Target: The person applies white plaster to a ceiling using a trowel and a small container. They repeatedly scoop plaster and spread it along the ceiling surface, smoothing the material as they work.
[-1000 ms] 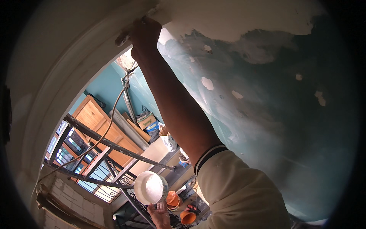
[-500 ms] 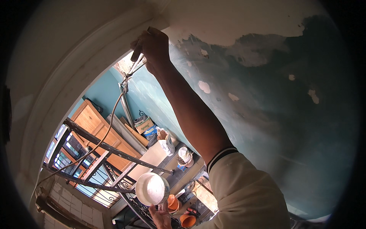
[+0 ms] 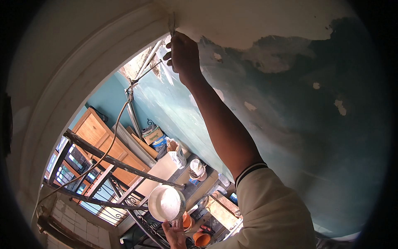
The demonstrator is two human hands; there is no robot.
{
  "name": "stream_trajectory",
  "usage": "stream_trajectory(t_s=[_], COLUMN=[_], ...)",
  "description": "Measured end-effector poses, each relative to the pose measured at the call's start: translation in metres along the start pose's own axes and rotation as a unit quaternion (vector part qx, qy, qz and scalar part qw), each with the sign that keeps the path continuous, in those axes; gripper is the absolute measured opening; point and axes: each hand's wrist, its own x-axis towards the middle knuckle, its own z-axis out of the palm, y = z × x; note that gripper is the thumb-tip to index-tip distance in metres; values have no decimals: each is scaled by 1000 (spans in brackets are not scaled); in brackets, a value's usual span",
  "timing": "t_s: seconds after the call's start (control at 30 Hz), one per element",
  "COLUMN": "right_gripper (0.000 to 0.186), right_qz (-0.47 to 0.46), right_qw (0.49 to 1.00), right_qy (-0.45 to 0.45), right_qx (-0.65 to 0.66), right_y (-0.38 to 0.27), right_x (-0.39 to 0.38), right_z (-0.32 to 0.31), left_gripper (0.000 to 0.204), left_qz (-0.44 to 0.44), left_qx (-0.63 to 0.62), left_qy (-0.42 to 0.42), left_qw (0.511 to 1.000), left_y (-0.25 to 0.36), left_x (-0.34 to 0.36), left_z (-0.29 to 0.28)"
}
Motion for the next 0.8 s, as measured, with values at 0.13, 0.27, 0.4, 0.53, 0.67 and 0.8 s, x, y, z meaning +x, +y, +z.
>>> stream_trajectory(t_s=[0.13,0.27,0.4,0.53,0.67,0.8], right_gripper=[24,28,23,23,23,24], right_qz=[13,-6,24,21,0,65], right_qw=[1000,999,998,996,993,979], right_qy=[-24,-7,-30,-58,-78,-158], right_qx=[-1,38,40,60,94,109], right_y=[-10,-4,-12,-10,-9,-11], right_x=[7,17,6,-13,-40,-74], right_z=[-3,9,15,33,64,80], left_gripper=[57,53,59,62,64,67], left_qz=[-34,-10,-26,-26,-26,-23], left_qx=[-37,171,-52,-106,-111,-109], left_qy=[72,28,36,43,46,56], left_qw=[996,985,998,993,992,992], left_y=[11,8,1,3,4,5], left_x=[-17,-12,-2,-2,-4,-10], left_z=[54,13,6,6,7,15])
